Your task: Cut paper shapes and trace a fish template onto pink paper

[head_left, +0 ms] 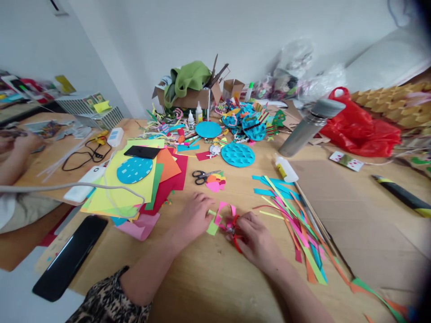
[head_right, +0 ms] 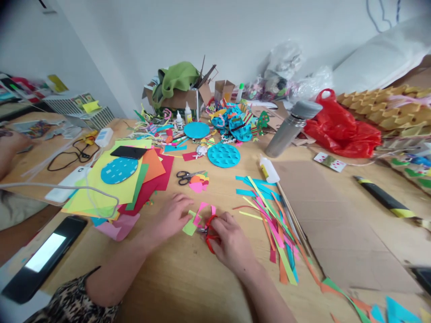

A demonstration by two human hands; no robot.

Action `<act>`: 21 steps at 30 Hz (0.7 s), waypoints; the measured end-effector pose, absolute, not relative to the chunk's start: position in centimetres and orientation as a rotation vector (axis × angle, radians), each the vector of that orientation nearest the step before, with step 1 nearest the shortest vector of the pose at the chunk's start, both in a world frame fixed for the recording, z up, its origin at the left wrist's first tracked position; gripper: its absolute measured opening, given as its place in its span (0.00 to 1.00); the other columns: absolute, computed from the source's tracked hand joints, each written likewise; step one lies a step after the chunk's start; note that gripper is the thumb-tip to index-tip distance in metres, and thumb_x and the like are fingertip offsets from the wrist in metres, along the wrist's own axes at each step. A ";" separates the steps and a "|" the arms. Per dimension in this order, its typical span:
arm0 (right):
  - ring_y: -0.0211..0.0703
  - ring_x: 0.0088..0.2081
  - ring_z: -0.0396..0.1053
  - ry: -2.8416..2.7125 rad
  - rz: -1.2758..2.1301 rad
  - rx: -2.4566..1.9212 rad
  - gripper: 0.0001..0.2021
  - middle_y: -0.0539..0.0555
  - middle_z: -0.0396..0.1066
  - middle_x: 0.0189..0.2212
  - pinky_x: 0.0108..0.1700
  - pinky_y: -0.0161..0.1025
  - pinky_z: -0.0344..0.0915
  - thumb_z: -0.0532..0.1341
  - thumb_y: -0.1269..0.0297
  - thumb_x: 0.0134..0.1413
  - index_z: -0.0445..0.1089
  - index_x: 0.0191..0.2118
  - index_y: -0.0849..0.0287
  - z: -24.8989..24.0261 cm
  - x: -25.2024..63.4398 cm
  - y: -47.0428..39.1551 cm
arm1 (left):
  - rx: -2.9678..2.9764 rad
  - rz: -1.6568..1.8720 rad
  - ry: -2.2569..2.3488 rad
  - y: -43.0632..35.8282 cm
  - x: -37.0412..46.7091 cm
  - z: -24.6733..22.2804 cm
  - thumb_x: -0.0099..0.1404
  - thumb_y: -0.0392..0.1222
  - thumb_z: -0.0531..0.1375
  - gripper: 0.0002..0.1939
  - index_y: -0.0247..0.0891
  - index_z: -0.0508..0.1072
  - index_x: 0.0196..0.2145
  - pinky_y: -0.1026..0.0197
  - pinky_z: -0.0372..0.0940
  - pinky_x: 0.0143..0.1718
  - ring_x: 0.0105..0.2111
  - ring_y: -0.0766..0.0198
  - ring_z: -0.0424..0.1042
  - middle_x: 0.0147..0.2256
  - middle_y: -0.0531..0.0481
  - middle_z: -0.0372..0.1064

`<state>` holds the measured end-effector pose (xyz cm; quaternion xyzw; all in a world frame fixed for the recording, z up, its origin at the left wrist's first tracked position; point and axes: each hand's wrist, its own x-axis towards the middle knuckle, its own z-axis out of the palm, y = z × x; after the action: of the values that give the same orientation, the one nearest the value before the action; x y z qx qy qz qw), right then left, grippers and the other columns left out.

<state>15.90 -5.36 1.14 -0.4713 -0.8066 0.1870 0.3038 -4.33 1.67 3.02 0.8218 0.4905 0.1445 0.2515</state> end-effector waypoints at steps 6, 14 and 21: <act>0.47 0.31 0.63 -2.075 0.224 -1.505 0.09 0.54 0.66 0.24 0.32 0.40 0.58 0.56 0.68 0.59 0.59 0.27 0.56 0.1 16.7 -5.1 | 2.293 0.307 1.244 0.4 -5.2 2.3 0.56 0.29 0.59 0.19 0.41 0.74 0.46 0.54 0.58 0.55 0.52 0.55 0.61 0.47 0.46 0.65; 0.45 0.28 0.62 -1.796 0.076 -1.690 0.11 0.53 0.63 0.24 0.30 0.38 0.57 0.57 0.66 0.55 0.56 0.24 0.55 0.3 17.7 -5.0 | 2.300 0.130 1.253 1.5 -4.6 3.4 0.53 0.30 0.61 0.13 0.36 0.72 0.39 0.55 0.60 0.46 0.47 0.53 0.62 0.41 0.45 0.68; 0.45 0.29 0.63 -1.769 0.096 -1.643 0.08 0.53 0.64 0.25 0.30 0.38 0.57 0.57 0.68 0.54 0.58 0.26 0.55 0.5 17.4 -5.1 | 2.179 0.265 1.335 2.4 -4.9 2.1 0.51 0.27 0.60 0.08 0.38 0.69 0.26 0.61 0.58 0.36 0.38 0.58 0.66 0.29 0.50 0.67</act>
<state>17.44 -5.10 0.50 -0.6358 -0.6846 0.0370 0.3546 -4.90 2.40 2.13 0.8137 0.4984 0.0990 0.2824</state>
